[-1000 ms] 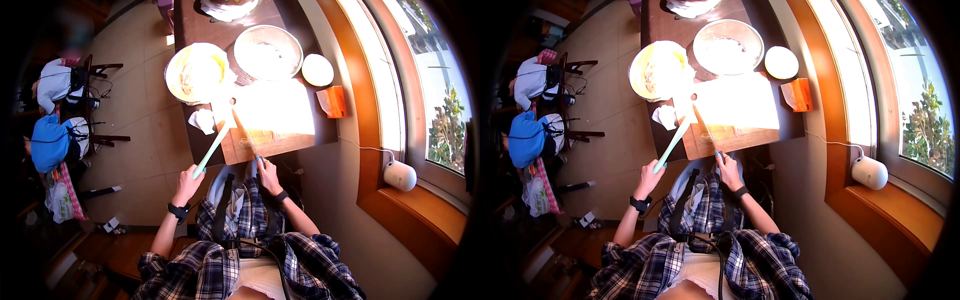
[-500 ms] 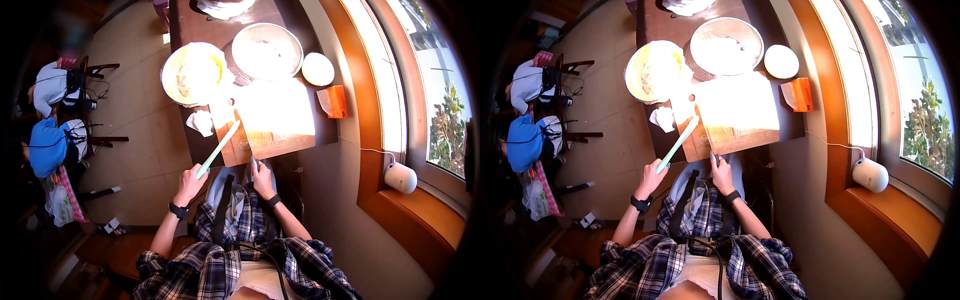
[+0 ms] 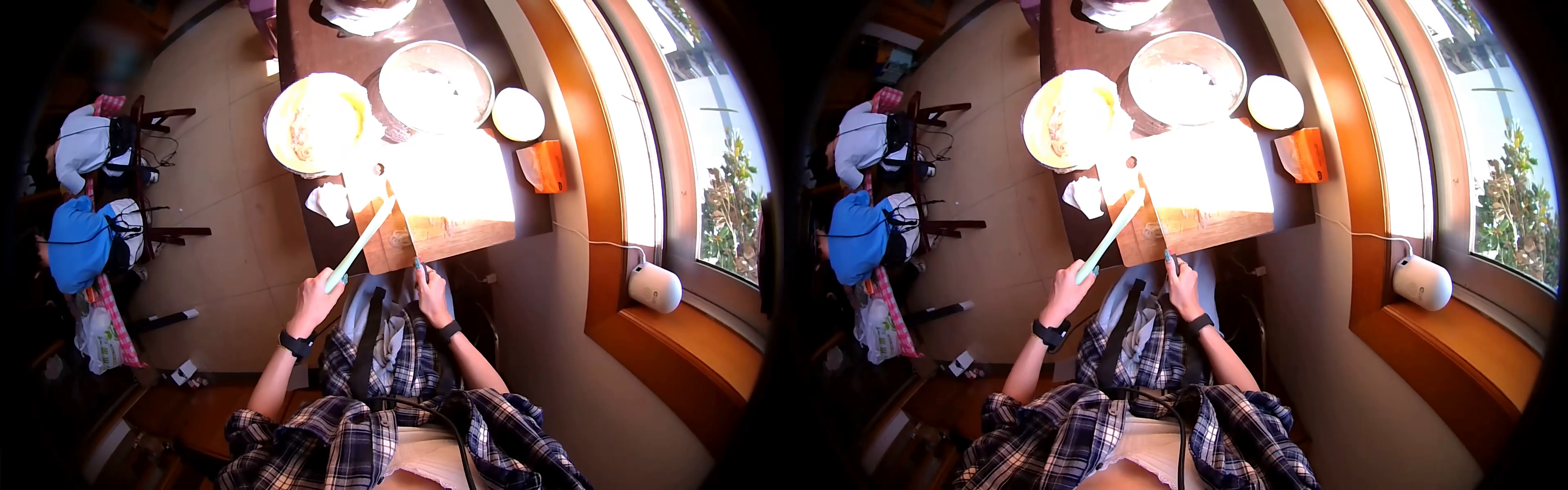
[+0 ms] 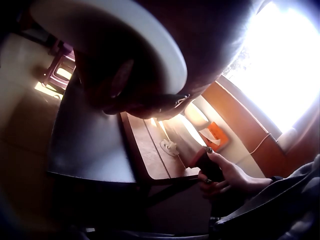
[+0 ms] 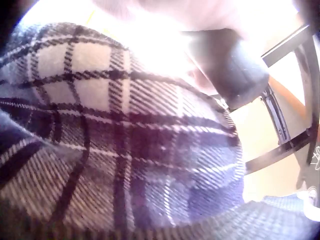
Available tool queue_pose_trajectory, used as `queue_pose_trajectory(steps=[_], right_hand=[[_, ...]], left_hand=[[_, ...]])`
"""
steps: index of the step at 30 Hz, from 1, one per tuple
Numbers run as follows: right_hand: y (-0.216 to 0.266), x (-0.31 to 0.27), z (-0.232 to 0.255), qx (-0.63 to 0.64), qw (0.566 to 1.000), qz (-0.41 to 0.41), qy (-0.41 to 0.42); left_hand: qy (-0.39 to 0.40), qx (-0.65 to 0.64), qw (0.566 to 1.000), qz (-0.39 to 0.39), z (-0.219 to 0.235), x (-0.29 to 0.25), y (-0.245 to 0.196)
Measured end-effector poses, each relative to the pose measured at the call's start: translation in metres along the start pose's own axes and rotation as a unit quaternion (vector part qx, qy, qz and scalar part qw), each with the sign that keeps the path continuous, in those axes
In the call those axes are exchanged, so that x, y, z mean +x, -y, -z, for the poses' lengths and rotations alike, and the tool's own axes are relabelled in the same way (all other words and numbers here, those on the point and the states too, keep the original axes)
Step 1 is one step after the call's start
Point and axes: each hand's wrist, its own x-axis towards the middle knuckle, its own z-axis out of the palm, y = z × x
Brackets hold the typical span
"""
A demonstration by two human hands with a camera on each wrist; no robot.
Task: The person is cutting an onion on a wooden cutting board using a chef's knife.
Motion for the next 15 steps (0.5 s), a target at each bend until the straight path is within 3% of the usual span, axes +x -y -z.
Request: queue_pose_trajectory(steps=[5, 11, 15], right_hand=[[-0.003, 0.011, 0.003, 0.028, 0.997, 0.032, -0.058], [-0.005, 0.014, 0.007, 0.001, 0.999, 0.039, -0.012], [-0.005, 0.013, 0.008, -0.006, 0.998, 0.058, -0.029]], left_hand=[[-0.004, -0.001, 1.000, -0.002, 0.003, -0.003, -0.006], [0.012, -0.008, 1.000, -0.005, -0.004, -0.001, 0.000], [0.031, 0.036, 0.999, -0.003, -0.010, 0.001, 0.003]])
